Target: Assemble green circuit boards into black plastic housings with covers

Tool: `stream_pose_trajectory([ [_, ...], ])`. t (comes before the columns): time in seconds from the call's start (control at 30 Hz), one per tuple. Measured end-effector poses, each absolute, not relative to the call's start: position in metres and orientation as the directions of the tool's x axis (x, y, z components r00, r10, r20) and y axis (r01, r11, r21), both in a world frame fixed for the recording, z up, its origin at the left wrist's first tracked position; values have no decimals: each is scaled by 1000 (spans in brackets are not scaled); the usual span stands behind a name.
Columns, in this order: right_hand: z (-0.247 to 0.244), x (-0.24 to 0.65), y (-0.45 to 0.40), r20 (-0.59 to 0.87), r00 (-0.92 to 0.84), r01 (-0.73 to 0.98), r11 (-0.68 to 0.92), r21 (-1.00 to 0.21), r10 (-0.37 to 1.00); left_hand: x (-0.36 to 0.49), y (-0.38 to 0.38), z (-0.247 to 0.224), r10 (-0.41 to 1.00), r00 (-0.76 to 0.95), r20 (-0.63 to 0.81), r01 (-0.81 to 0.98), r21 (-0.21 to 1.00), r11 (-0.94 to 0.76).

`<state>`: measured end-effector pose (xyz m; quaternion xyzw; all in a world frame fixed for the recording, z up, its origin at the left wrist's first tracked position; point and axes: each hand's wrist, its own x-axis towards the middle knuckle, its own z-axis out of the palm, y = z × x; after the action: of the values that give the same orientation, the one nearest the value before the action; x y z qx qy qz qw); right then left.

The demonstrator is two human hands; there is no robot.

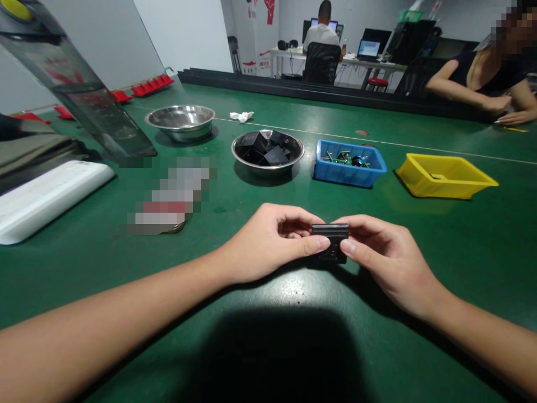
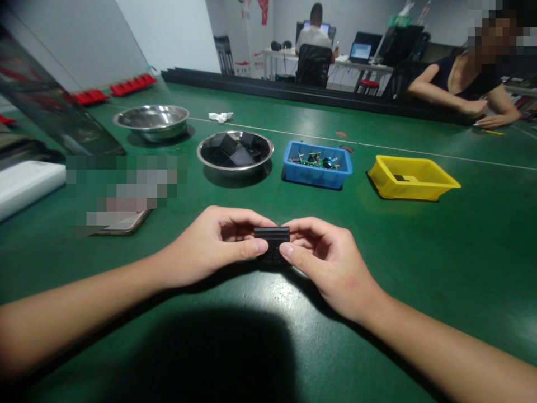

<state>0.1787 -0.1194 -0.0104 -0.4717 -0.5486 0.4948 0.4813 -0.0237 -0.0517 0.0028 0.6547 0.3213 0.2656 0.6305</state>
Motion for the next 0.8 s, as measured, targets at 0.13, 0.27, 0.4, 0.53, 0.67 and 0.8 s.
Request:
stream_pose_trajectory([
  [0.13,-11,180,-120,50,-99,48,55,-997,994,-24,-52,4,752,658,-52,107,994,-25],
  [0.27,-10,179,-121,44,-98,79,52,-996,994,-25,-53,2,752,658,-39,134,989,-66],
  [0.4,-8,179,-123,42,-96,124,54,-991,994,-25,-56,3,751,658,-55,161,984,-69],
  [0.53,-7,179,-125,28,-73,141,38,-989,997,-24,-58,5,754,653,-68,178,982,-66],
  [0.67,-7,177,-124,19,-57,141,27,-990,998,-22,-59,5,761,643,-82,158,987,-28],
  [0.8,-9,176,-121,0,-22,134,3,-991,1000,-21,-59,3,757,647,-87,114,993,17],
])
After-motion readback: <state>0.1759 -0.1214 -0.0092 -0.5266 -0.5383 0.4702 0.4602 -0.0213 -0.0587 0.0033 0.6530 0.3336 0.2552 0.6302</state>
